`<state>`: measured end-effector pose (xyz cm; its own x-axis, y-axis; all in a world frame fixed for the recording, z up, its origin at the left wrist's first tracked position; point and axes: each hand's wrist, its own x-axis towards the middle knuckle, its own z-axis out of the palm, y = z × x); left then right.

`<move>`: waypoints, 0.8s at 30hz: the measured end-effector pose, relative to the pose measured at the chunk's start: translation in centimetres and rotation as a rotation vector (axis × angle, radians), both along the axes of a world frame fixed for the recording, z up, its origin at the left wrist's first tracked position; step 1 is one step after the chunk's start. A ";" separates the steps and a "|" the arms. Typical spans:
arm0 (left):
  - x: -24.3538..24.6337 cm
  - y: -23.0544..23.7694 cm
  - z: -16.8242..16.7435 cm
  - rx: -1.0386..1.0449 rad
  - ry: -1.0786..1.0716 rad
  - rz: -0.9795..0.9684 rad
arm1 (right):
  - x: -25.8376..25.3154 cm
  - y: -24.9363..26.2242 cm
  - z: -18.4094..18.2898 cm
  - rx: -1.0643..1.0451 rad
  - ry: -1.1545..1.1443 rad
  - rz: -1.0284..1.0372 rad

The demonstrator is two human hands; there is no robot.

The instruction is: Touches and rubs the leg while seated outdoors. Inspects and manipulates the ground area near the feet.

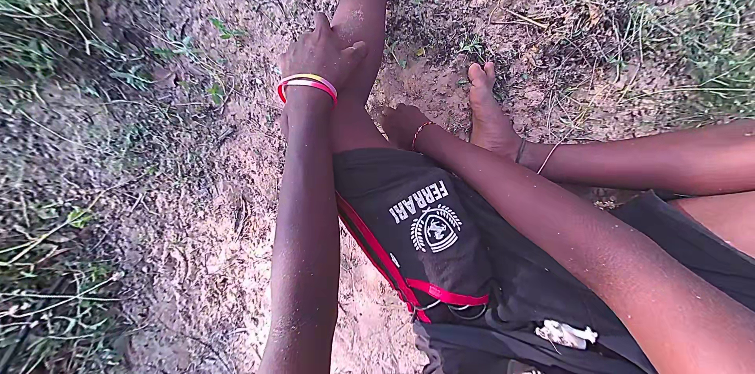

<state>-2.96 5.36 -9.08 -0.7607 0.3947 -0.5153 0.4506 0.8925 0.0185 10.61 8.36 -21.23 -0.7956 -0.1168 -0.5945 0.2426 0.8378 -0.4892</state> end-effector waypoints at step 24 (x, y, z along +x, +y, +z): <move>0.6 0.4 1.7 -0.003 -0.016 -0.026 | -2.6 2.6 -0.8 -0.092 0.276 -0.328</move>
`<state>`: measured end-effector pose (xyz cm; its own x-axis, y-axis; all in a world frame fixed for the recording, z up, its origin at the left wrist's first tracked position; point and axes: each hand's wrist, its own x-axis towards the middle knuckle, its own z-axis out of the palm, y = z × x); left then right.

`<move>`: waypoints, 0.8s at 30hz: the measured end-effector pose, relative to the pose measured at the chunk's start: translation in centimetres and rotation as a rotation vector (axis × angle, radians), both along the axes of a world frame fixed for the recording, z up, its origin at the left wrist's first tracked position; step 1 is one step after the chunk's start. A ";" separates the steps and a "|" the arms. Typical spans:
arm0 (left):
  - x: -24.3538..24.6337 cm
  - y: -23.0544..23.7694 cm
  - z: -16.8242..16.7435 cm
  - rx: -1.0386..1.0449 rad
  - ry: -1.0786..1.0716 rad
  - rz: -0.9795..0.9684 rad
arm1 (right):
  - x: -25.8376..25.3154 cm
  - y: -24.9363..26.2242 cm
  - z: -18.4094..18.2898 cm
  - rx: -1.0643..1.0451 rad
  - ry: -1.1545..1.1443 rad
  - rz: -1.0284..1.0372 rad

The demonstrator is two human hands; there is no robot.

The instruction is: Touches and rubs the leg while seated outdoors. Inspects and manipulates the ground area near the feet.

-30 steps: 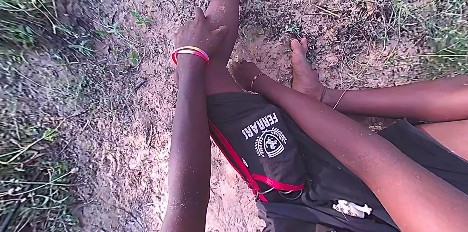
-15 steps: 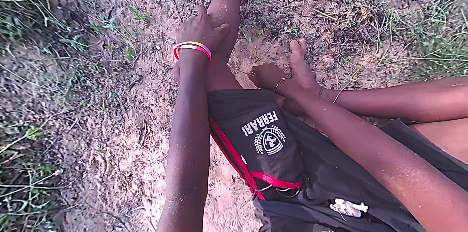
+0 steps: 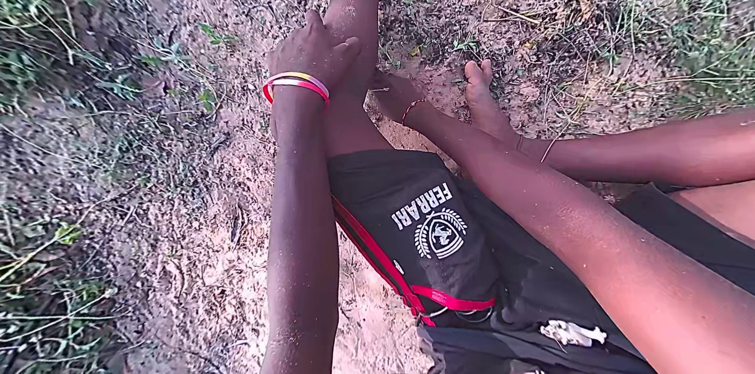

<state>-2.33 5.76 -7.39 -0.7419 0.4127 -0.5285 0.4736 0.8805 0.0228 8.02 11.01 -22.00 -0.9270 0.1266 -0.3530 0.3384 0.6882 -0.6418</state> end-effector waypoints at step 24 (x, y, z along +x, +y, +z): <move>0.4 0.2 -0.7 -0.066 0.060 -0.049 | -0.1 0.8 0.3 0.062 -0.134 -0.040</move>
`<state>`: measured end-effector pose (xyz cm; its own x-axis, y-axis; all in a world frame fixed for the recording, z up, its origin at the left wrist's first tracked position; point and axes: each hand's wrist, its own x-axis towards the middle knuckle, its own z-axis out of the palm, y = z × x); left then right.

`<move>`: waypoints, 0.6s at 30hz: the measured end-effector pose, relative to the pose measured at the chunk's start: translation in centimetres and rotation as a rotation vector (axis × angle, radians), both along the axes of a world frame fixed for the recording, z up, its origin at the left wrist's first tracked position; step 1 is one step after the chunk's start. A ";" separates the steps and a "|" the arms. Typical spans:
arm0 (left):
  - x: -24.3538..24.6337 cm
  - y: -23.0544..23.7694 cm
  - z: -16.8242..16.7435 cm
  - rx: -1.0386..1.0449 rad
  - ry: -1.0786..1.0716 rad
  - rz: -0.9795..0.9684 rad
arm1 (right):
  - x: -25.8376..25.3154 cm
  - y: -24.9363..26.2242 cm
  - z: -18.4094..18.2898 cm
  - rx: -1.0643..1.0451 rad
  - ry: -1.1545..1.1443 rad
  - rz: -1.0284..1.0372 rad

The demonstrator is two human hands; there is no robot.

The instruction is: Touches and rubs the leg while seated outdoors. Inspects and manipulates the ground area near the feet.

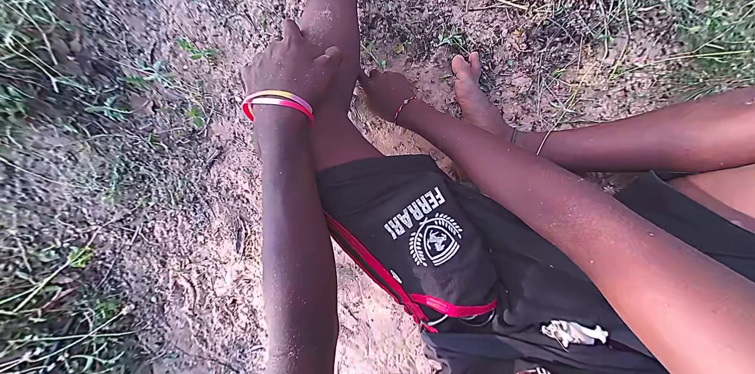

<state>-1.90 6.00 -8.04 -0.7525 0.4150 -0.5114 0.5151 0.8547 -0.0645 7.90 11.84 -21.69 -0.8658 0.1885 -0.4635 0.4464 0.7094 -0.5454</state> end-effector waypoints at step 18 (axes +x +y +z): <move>-1.1 -0.2 -0.2 0.030 -0.036 0.032 | -0.5 1.2 0.4 -0.006 -0.167 0.188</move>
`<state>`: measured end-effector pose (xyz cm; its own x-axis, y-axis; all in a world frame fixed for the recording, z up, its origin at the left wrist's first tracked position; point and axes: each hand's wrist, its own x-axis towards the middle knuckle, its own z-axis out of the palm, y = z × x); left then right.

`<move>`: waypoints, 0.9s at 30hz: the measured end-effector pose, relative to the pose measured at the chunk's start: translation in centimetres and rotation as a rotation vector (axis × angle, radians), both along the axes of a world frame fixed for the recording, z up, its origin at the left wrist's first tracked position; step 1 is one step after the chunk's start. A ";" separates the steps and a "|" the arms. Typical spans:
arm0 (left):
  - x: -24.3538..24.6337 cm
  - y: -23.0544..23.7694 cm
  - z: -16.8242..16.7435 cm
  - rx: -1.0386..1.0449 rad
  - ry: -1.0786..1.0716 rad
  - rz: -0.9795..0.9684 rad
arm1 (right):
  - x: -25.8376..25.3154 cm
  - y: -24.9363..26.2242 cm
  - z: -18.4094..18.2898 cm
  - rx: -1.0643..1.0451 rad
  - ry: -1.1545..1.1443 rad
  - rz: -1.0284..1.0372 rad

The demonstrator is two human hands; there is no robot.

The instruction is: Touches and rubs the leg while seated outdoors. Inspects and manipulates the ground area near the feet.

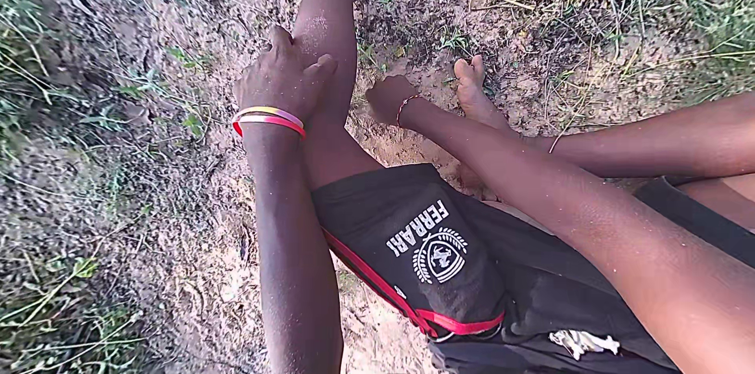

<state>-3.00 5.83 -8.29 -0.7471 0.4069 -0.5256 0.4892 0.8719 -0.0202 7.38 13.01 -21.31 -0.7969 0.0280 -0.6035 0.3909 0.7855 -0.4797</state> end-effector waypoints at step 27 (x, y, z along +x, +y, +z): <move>-0.8 -0.4 -0.4 0.035 -0.052 0.035 | -3.5 0.2 -2.6 0.176 0.197 -0.257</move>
